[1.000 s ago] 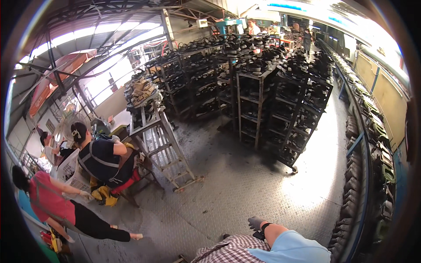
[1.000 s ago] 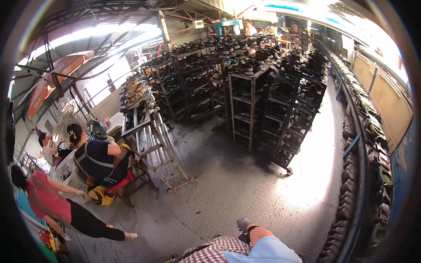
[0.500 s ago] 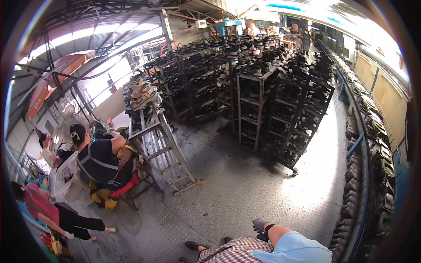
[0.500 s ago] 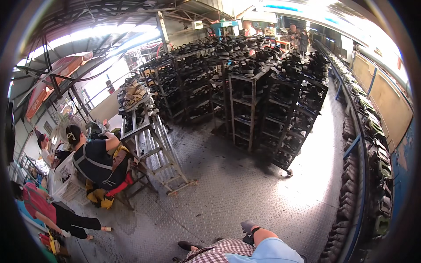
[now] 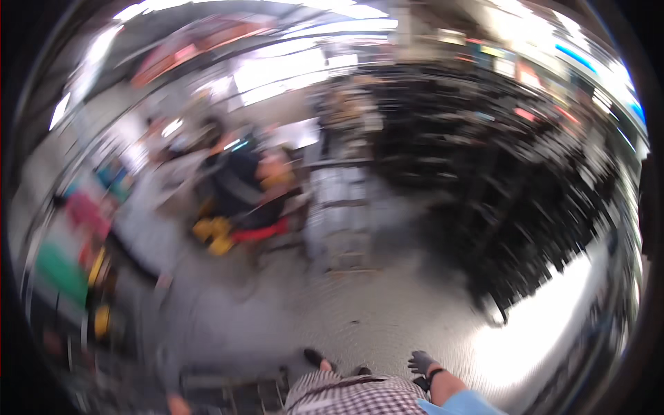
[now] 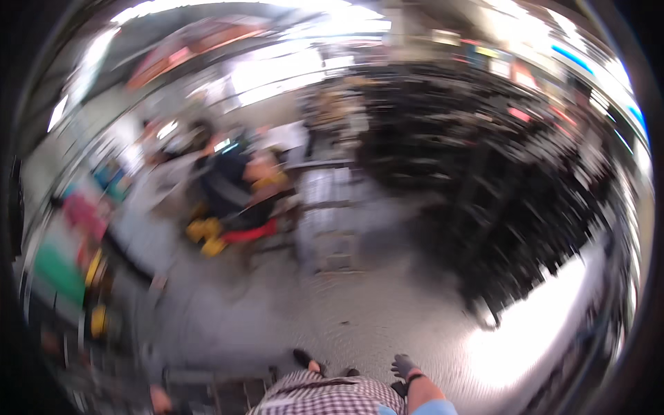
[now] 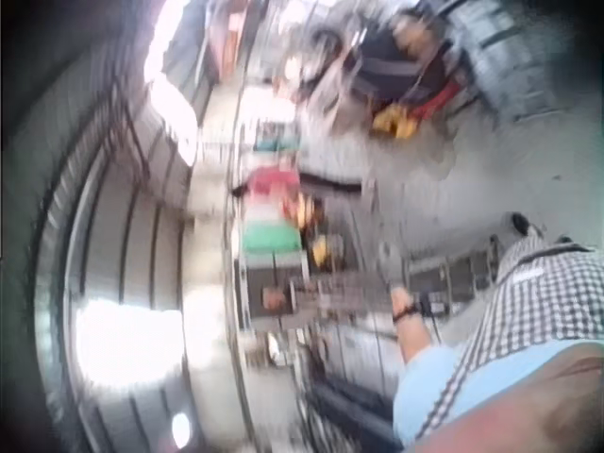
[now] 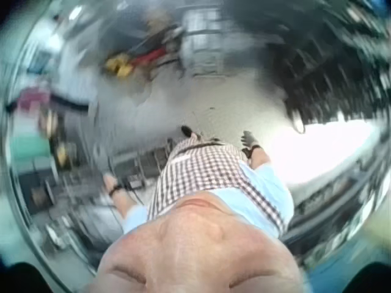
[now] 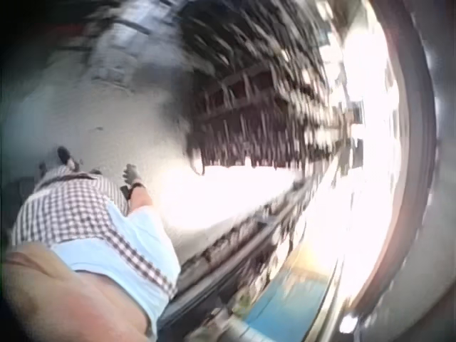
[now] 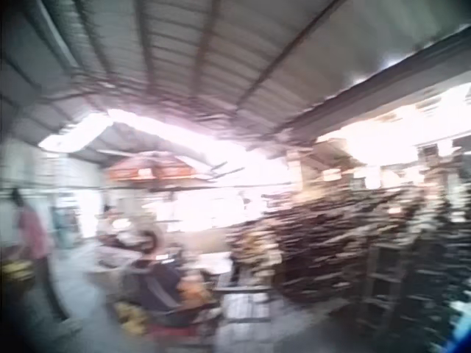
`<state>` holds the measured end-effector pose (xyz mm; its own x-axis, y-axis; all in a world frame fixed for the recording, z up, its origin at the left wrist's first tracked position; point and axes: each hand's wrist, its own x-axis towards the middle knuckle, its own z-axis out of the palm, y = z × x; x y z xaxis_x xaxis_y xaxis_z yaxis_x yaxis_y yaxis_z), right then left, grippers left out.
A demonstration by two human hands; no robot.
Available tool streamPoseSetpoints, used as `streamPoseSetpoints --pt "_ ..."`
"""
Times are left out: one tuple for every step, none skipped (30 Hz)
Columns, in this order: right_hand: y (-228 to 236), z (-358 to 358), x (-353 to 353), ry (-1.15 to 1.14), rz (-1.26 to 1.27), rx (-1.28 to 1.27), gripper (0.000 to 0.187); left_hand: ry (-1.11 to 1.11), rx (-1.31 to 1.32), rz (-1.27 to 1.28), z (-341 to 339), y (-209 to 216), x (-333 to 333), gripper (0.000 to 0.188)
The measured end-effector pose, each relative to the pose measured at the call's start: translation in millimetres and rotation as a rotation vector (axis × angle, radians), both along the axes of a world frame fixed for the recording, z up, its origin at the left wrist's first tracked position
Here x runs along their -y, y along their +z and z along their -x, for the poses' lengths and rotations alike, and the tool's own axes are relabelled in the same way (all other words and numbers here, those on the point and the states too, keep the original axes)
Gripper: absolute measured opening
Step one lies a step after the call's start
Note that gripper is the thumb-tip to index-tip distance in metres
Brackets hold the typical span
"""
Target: Moving a large metal rack through a shoe factory floor.
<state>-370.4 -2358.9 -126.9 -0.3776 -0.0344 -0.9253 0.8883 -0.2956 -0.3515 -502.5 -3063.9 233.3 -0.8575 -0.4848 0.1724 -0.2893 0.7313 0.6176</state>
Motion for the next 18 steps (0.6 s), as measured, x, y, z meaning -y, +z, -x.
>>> streamPoseSetpoints --pt "3.1 -1.5 3.1 0.016 -0.058 -0.019 0.056 0.01 0.014 0.061 -6.1 -7.5 11.6 0.043" --pt "1.7 0.4 4.1 0.005 -0.089 0.015 0.056 -0.115 -0.114 -0.138 -8.5 -18.3 18.7 0.04" --pt "-2.8 1.6 0.2 -0.083 -0.079 -0.07 0.057 -0.141 -0.127 -0.224 -8.5 -24.9 25.7 0.04" --pt "-9.7 6.4 -9.8 0.038 -0.068 -0.072 0.063 -0.103 -0.037 0.136 2.2 -17.9 44.6 0.044" --pt "-25.8 7.8 -10.3 -0.044 -0.058 -0.083 0.059 -0.044 0.011 0.249 -2.2 -13.7 54.9 0.045" --pt "-46.6 8.4 -9.7 -0.122 0.012 -0.112 0.055 -0.071 -0.047 0.326 1.7 -5.1 65.6 0.045" --pt "-56.9 12.7 -26.5 0.666 -0.332 -0.27 0.047 -0.027 0.027 0.394 -2.8 9.5 73.5 0.045" --pt "-66.1 20.4 -43.7 1.388 -0.791 -0.435 0.039 -0.027 -0.033 0.385 -5.8 25.8 78.4 0.046" --pt "-80.5 9.8 -41.1 0.85 -0.621 -0.532 0.028 -0.042 -0.114 0.195 -4.5 40.5 80.8 0.046" --pt "-83.5 12.4 -53.8 0.878 -0.637 -0.523 0.028 -0.123 -0.386 -0.434 -1.6 53.8 81.8 0.049" --pt "-86.4 14.6 -57.5 0.734 -0.565 -0.42 0.03 -0.091 -0.388 -0.467 -0.6 65.2 81.2 0.049" --pt "-84.6 17.4 -59.9 0.585 -0.493 -0.32 0.032 -0.062 -0.392 -0.631 0.7 74.3 80.7 0.051" --pt "-80.6 19.8 -59.1 0.427 -0.418 -0.223 0.034 -0.064 -0.4 -0.791 1.9 80.1 75.2 0.053" --pt "-74.7 24.6 -53.5 0.267 -0.343 -0.132 0.037 -0.031 -0.403 -0.799 3.5 80.4 70.5 0.053" --pt "-67.0 32.4 -46.6 0.108 -0.265 -0.043 0.039 -0.087 -0.299 -0.717 8.0 79.3 66.1 0.05" --pt "-58.5 39.6 -39.2 -0.052 -0.184 0.045 0.041 -0.17 -0.212 -0.634 13.8 75.7 62.5 0.047" --pt "-49.7 48.6 -30.1 0.021 -0.106 0.055 0.051 -0.137 -0.2 -0.638 21.9 68.0 57.6 0.047" --pt "-38.6 53.9 -24.2 0.025 -0.111 0.052 0.051 -0.278 -0.165 -0.483 31.7 56.9 51.2 0.047"
